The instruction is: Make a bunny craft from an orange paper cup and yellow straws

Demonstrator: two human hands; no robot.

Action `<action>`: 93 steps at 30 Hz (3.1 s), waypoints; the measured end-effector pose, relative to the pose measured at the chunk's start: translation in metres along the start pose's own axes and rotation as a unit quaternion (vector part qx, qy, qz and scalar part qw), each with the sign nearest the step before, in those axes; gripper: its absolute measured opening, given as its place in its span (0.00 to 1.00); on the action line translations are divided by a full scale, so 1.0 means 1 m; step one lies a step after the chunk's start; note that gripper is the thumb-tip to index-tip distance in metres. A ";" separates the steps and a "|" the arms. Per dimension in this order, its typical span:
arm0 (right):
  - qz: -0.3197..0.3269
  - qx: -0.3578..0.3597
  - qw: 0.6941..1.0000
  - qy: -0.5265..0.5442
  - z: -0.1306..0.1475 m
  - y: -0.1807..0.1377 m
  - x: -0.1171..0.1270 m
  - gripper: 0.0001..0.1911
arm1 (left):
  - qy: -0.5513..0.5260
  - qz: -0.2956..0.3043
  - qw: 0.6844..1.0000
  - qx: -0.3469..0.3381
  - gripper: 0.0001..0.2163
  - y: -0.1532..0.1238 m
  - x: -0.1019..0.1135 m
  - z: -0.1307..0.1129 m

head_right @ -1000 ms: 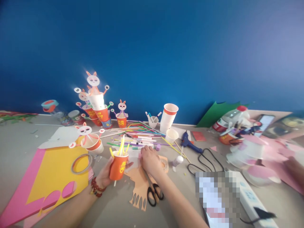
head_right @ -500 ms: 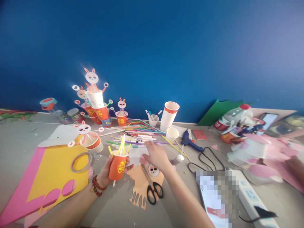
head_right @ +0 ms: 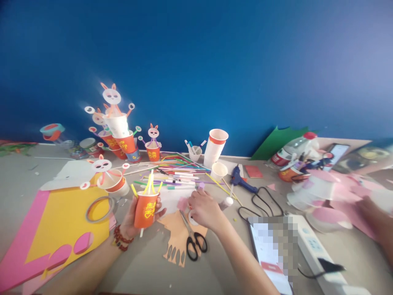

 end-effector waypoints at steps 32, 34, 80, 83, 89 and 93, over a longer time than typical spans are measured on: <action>-0.104 -0.031 0.977 0.181 -0.003 -0.005 0.027 0.03 | 0.676 -0.226 0.652 -0.259 0.33 -0.023 -0.033 -0.045; -0.215 -0.004 0.925 0.314 0.002 -0.010 0.049 0.06 | 0.742 -0.247 0.557 -0.281 0.33 -0.029 -0.042 -0.046; -0.398 0.086 0.887 0.218 0.058 0.002 0.056 0.22 | 0.795 -0.205 0.497 -0.283 0.35 -0.033 -0.052 -0.034; -0.407 0.119 0.883 0.203 0.062 0.001 0.058 0.21 | 0.798 -0.204 0.495 -0.275 0.36 -0.032 -0.050 -0.033; -0.391 0.152 0.887 0.191 0.063 0.002 0.059 0.11 | 0.788 -0.214 0.510 -0.272 0.35 -0.033 -0.049 -0.034; -0.381 0.165 0.894 0.170 0.063 0.003 0.058 0.09 | 0.771 -0.222 0.529 -0.277 0.35 -0.033 -0.046 -0.035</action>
Point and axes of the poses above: each hand's wrist, its own y-axis towards the middle knuckle, its own x-axis out of the back of the hand, z = x × y, the point moved 6 cm from there along y, towards the middle knuckle, and after that the axes turned 10 degrees about y, right-handed, at the moved point
